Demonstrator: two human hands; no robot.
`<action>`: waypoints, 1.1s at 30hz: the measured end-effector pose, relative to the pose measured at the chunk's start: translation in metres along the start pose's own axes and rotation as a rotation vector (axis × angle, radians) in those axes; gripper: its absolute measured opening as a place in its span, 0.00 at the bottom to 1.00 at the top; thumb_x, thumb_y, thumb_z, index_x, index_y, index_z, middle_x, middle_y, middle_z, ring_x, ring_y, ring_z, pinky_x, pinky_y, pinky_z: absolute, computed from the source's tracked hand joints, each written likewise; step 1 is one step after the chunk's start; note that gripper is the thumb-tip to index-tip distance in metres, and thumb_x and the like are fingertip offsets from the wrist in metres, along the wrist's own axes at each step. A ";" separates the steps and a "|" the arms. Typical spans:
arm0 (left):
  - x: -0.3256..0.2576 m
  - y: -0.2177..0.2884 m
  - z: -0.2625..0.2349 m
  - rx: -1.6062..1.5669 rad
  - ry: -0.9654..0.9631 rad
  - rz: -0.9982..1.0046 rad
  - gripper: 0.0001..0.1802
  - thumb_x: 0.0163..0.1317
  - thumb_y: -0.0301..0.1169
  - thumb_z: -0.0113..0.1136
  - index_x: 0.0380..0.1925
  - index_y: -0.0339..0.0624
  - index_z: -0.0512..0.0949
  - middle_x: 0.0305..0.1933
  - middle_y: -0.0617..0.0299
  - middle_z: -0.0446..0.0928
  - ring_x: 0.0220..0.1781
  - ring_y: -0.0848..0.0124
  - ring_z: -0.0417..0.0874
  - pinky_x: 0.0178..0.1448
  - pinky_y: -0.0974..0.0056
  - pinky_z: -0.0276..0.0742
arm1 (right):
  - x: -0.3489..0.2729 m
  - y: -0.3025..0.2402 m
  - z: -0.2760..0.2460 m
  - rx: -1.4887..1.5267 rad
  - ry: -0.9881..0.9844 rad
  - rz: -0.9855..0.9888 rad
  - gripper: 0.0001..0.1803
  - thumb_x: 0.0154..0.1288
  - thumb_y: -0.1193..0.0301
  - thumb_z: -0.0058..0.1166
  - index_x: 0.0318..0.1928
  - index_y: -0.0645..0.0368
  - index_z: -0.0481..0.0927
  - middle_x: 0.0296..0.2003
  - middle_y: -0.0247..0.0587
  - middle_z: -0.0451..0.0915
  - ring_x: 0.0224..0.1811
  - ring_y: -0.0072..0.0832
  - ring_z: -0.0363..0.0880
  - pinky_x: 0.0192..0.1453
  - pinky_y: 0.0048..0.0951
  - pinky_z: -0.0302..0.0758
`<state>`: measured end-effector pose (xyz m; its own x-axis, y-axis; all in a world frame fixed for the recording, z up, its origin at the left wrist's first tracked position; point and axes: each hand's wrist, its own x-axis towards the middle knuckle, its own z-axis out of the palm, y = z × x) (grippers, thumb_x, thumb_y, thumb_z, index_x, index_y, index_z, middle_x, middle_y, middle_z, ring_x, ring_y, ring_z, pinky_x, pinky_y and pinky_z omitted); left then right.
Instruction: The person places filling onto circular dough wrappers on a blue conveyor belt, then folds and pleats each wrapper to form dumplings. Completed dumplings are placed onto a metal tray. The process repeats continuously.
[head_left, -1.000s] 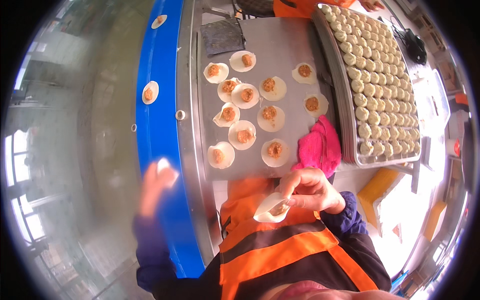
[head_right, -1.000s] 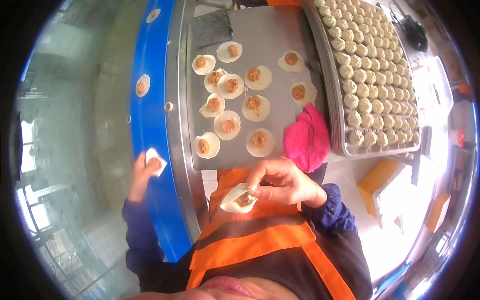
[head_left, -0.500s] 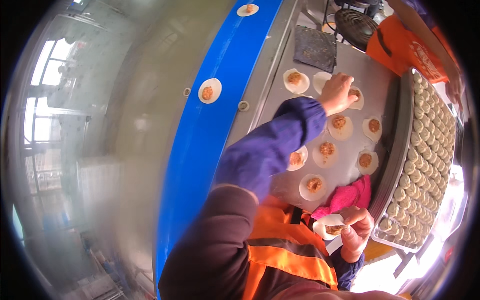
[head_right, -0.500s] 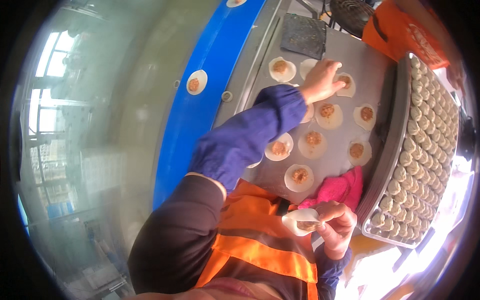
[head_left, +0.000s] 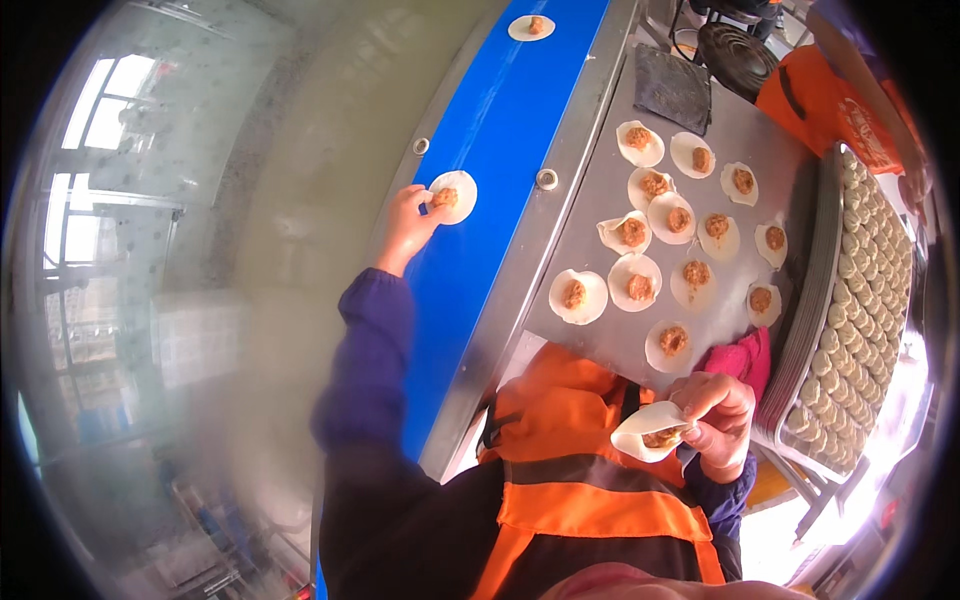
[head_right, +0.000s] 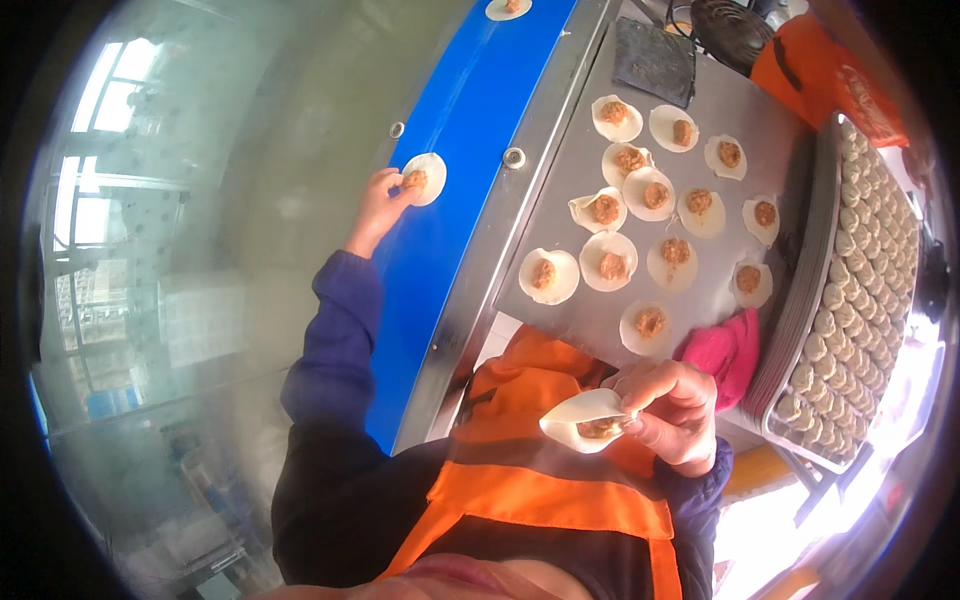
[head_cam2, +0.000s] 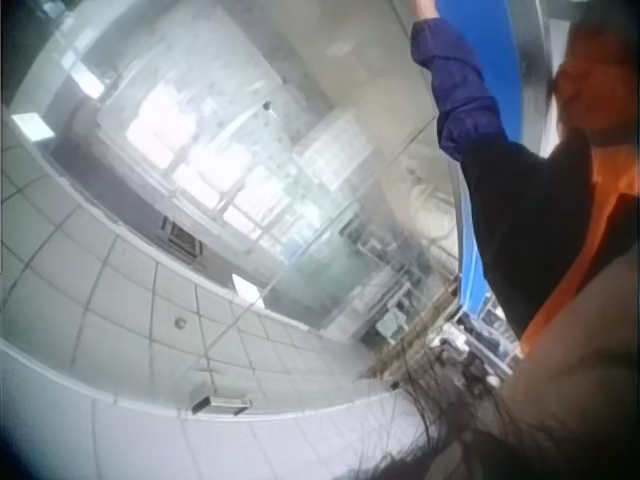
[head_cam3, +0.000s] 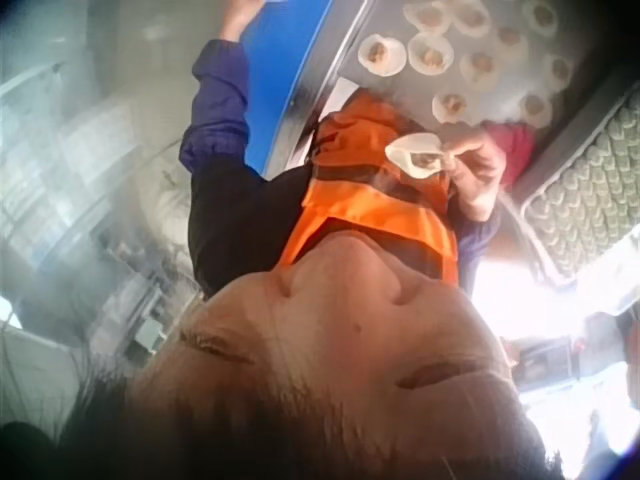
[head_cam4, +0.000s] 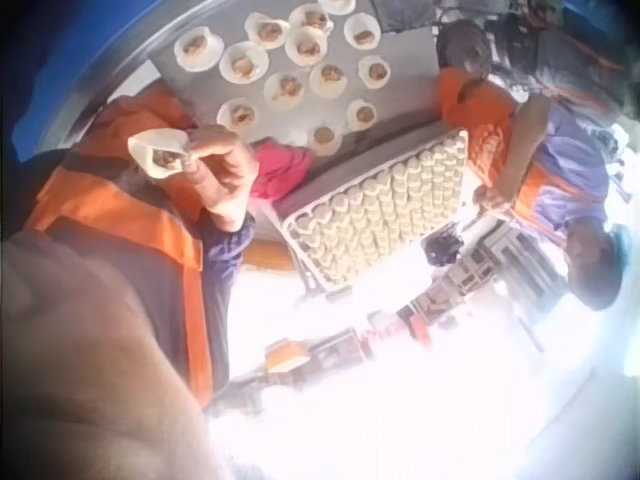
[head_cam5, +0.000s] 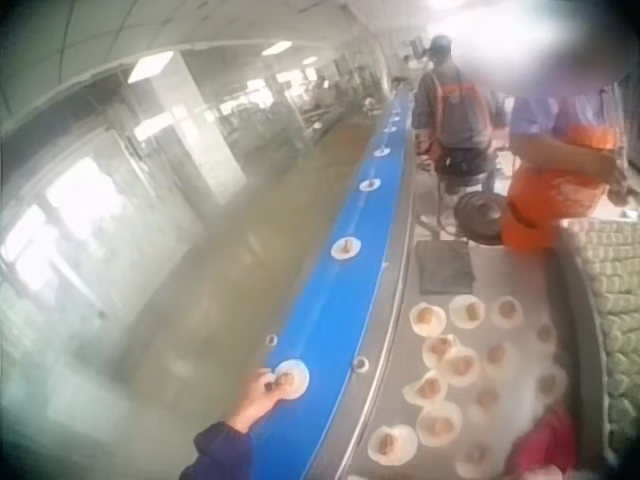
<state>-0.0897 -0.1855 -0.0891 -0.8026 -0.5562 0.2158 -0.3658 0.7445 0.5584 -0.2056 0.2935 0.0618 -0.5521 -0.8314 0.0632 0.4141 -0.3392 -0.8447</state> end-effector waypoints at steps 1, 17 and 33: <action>0.003 -0.009 0.000 -0.041 -0.025 0.024 0.16 0.50 0.36 0.72 0.33 0.36 0.80 0.47 0.46 0.78 0.52 0.53 0.78 0.55 0.52 0.72 | 0.000 0.000 0.003 -0.036 -0.010 -0.013 0.06 0.59 0.77 0.63 0.33 0.64 0.78 0.33 0.44 0.81 0.39 0.33 0.80 0.48 0.34 0.76; -0.039 0.113 -0.042 -0.346 -0.512 -0.291 0.13 0.62 0.31 0.62 0.42 0.38 0.71 0.36 0.67 0.71 0.37 0.79 0.72 0.37 0.71 0.70 | -0.042 -0.005 0.004 0.066 -0.062 0.024 0.05 0.64 0.82 0.57 0.41 0.65 0.77 0.38 0.37 0.77 0.42 0.22 0.76 0.48 0.25 0.73; 0.025 0.285 0.150 -0.811 -0.613 -0.096 0.19 0.53 0.31 0.66 0.44 0.40 0.74 0.43 0.51 0.77 0.33 0.60 0.79 0.36 0.58 0.76 | -0.082 -0.003 -0.030 0.018 0.286 -0.117 0.08 0.56 0.75 0.65 0.32 0.63 0.77 0.31 0.45 0.81 0.35 0.33 0.80 0.48 0.36 0.77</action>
<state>-0.2843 0.0677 -0.0447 -0.9730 -0.1462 -0.1789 -0.1952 0.1059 0.9750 -0.1836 0.3761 0.0434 -0.7772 -0.6293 0.0055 0.3467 -0.4353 -0.8308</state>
